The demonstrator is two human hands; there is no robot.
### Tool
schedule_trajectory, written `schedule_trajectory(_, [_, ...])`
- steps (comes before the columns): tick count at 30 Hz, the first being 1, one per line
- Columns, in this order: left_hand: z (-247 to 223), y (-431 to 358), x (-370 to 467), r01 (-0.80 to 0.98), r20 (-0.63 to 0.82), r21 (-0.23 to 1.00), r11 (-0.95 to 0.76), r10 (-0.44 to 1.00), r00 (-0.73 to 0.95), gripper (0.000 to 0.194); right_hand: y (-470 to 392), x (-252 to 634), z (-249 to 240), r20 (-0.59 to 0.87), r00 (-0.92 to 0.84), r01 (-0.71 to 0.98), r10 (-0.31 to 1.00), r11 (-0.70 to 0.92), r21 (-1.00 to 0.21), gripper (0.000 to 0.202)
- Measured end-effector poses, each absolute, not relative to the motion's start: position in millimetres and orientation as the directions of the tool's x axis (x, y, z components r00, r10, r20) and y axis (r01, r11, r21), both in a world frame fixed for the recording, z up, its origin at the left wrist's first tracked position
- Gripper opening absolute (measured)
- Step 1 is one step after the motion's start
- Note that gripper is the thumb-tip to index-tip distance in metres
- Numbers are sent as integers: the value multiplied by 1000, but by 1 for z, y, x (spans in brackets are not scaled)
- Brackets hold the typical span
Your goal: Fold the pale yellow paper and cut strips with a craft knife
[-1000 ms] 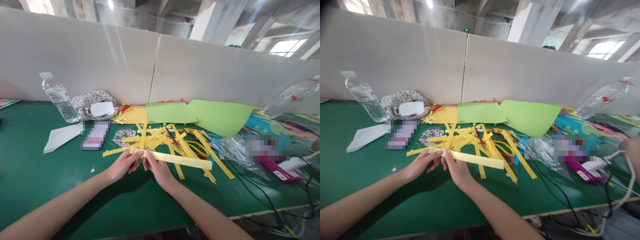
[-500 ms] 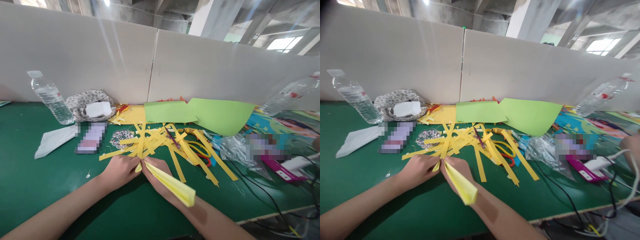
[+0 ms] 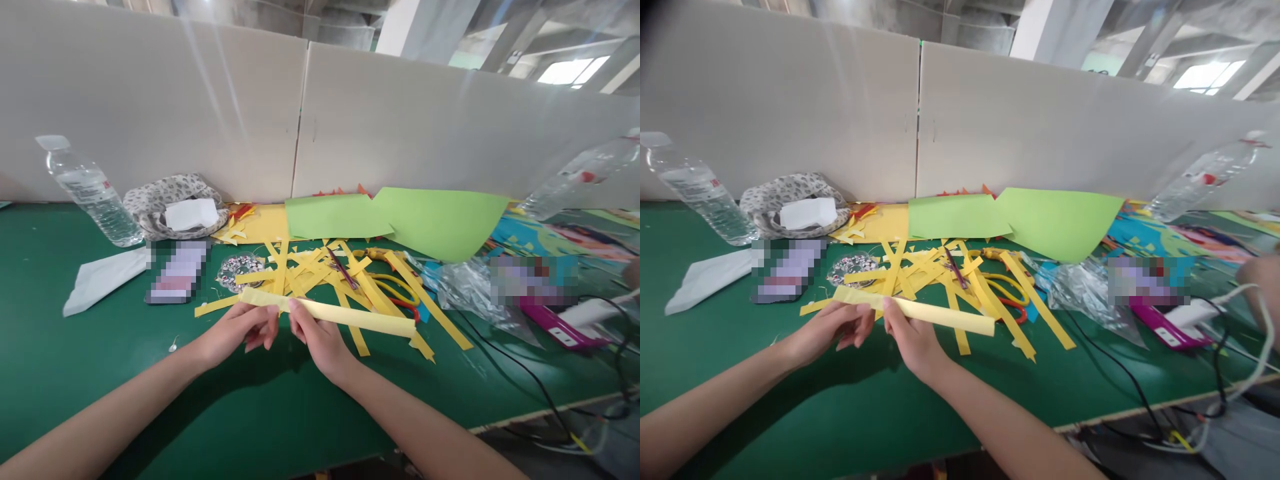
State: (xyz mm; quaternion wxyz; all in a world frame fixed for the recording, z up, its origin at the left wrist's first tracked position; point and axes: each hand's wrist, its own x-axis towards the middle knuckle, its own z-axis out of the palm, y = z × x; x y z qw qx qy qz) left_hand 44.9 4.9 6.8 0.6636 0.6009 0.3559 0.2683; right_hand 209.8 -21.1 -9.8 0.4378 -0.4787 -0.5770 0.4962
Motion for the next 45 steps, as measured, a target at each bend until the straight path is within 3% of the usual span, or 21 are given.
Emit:
schedule_trajectory(5, [6,2,46,221,-182,974,56,778,601,48,-22,209,-11,57,-199,144,978,87,-986,42])
schedule_trajectory(8, [4,2,45,345,-75,924,-165,806,587,50,-24,211,-8,188,-230,265,955,248,-932,36])
schedule_trajectory(10, [2,3,43,457,31,811,-366,807,590,46,-24,212,-6,282,-263,374,923,367,-852,32])
schedule_trajectory(12, [-1,4,42,588,97,617,-523,792,602,37,-22,213,-7,304,-288,482,908,412,-773,31])
schedule_trajectory(15, [-6,6,41,700,119,315,-641,759,640,28,-20,213,-9,244,-316,594,917,392,-702,31])
schedule_trajectory(17, [-7,6,41,711,125,249,-658,749,650,27,-19,213,-9,229,-314,596,921,379,-708,33])
schedule_trajectory(19, [-5,6,41,720,114,328,-612,782,613,28,-19,214,-7,233,-280,527,931,352,-773,34])
schedule_trajectory(21, [1,6,42,702,84,508,-500,839,537,33,-19,215,-4,217,-216,396,952,289,-872,37])
schedule_trajectory(25, [9,5,42,470,-91,869,-153,885,457,48,-16,215,-1,69,-101,130,993,82,-988,44])
schedule_trajectory(29, [9,2,42,250,-208,966,70,786,582,46,-13,213,-3,-55,-233,-60,971,-71,-996,48])
schedule_trajectory(33, [6,0,43,221,-204,972,81,762,614,47,-11,211,-6,-69,-297,-117,952,-108,-987,48])
schedule_trajectory(37, [8,0,46,230,-158,973,15,768,620,42,-13,211,-8,-94,-279,-27,956,-105,-994,43])
schedule_trajectory(40, [8,0,47,328,-112,936,-126,779,618,44,-15,211,-9,-75,-249,68,966,-60,-996,39])
schedule_trajectory(42, [6,1,46,466,-32,825,-321,796,605,39,-17,211,-9,2,-240,168,971,44,-985,40])
schedule_trajectory(45, [0,2,45,657,116,424,-624,756,644,26,-20,211,-8,128,-260,328,957,212,-921,41])
